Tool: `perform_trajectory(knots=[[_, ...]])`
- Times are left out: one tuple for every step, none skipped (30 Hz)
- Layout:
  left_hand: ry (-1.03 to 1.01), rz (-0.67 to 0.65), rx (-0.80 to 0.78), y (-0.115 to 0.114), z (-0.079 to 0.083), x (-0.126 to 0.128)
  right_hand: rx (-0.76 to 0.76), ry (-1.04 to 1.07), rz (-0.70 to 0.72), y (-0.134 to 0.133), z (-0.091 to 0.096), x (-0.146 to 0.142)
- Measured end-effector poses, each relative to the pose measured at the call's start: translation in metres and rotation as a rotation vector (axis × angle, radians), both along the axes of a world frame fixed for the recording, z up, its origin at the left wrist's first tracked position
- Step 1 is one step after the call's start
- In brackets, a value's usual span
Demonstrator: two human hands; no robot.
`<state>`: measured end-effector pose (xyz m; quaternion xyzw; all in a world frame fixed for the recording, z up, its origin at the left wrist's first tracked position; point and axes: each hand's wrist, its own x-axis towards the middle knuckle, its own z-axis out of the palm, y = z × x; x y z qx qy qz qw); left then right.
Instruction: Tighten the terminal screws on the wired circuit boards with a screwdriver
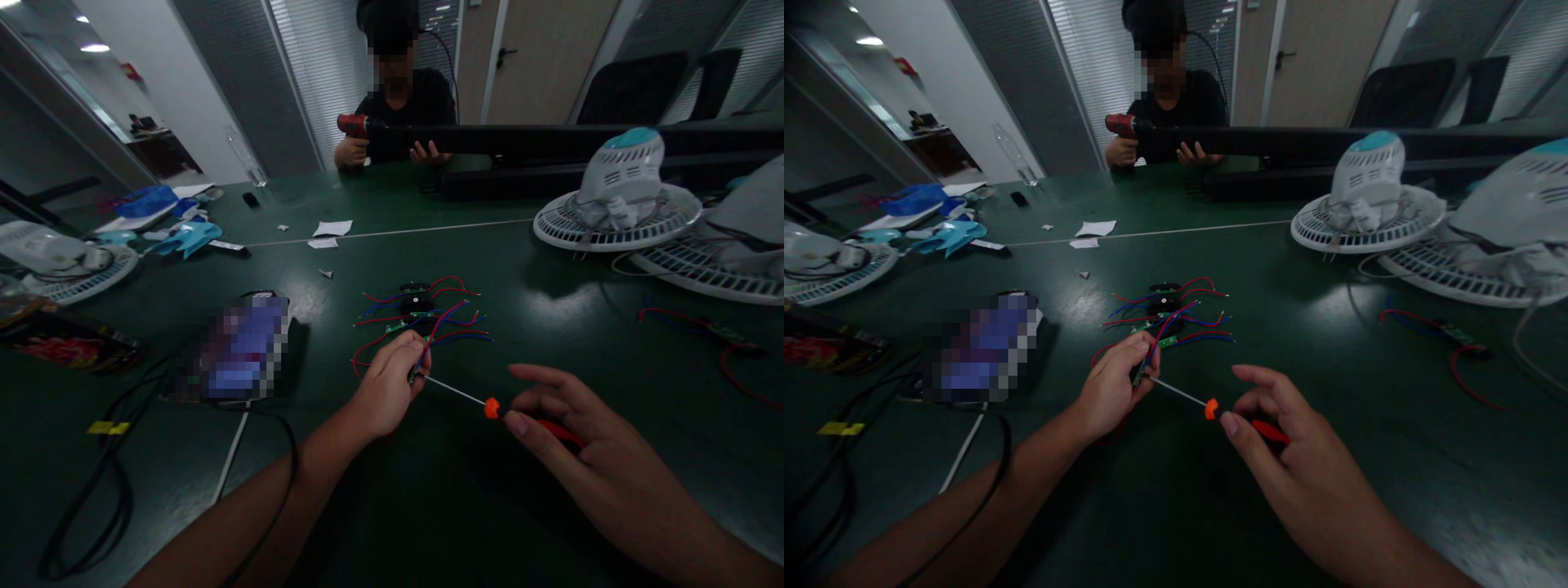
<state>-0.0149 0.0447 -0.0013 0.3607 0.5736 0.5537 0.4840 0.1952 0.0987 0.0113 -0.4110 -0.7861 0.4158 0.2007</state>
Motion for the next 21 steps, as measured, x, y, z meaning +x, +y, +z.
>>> perform_trajectory(knots=[[-0.004, 0.001, -0.001, -0.0001, 0.0004, 0.0001, -0.005, -0.001, -0.007, 0.0, -0.0005, 0.0001], [-0.007, 0.003, -0.001, 0.0, 0.0008, 0.0002, -0.011, -0.001, -0.016, -0.0001, -0.0013, 0.0004], [-0.007, 0.004, -0.002, 0.0, 0.0013, 0.0002, -0.018, -0.001, -0.023, -0.0002, -0.0024, 0.0009], [-0.004, 0.005, -0.003, 0.0002, 0.0016, 0.0002, -0.025, 0.001, -0.027, -0.0002, -0.0036, 0.0015], [0.002, 0.006, -0.006, 0.0003, 0.0018, 0.0001, -0.034, 0.007, -0.026, -0.0003, -0.0047, 0.002], [0.008, 0.007, -0.01, 0.0005, 0.002, 0.0001, -0.045, 0.014, -0.021, -0.0004, -0.0054, 0.0023], [0.014, 0.008, -0.014, 0.0006, 0.002, 0.0001, -0.055, 0.022, -0.014, -0.0004, -0.0057, 0.0025], [0.017, 0.007, -0.017, 0.0006, 0.0019, 0.0001, -0.061, 0.026, -0.009, -0.0004, -0.0053, 0.0026], [0.018, 0.004, -0.019, 0.0005, 0.0017, 0.0003, -0.064, 0.024, -0.003, -0.0003, -0.0045, 0.0026], [0.018, -0.001, -0.019, 0.0004, 0.0014, 0.0004, -0.065, 0.016, 0.001, -0.0002, -0.0031, 0.0026], [0.018, -0.008, -0.019, 0.0003, 0.0011, 0.0007, -0.069, -0.001, 0.008, -0.0001, -0.0016, 0.0027], [0.021, -0.013, -0.017, 0.0001, 0.0007, 0.0008, -0.077, -0.022, 0.016, 0.0, 0.0, 0.0029], [0.024, -0.017, -0.014, -0.0001, 0.0004, 0.001, -0.091, -0.047, 0.028, 0.0001, 0.0014, 0.0033], [0.028, -0.019, -0.009, -0.0003, 0.0001, 0.0011, -0.11, -0.069, 0.043, 0.0003, 0.0024, 0.0037], [0.03, -0.021, -0.006, -0.0004, -0.0002, 0.0011, -0.13, -0.084, 0.061, 0.0004, 0.0029, 0.0043], [0.031, -0.021, -0.002, -0.0005, -0.0003, 0.0011, -0.145, -0.09, 0.08, 0.0006, 0.0028, 0.0049], [0.033, -0.02, 0.002, -0.0007, -0.0004, 0.0011, -0.159, -0.088, 0.098, 0.0009, 0.0023, 0.0055], [0.035, -0.02, 0.007, -0.0008, -0.0005, 0.001, -0.169, -0.079, 0.115, 0.0011, 0.0013, 0.0061], [0.037, -0.021, 0.01, -0.001, -0.0004, 0.001, -0.174, -0.07, 0.125, 0.0014, 0.0002, 0.0065], [0.04, -0.022, 0.013, -0.0011, -0.0003, 0.001, -0.176, -0.059, 0.127, 0.0017, -0.001, 0.0067], [0.042, -0.022, 0.014, -0.0012, -0.0002, 0.0009, -0.175, -0.048, 0.122, 0.002, -0.0019, 0.0068]])
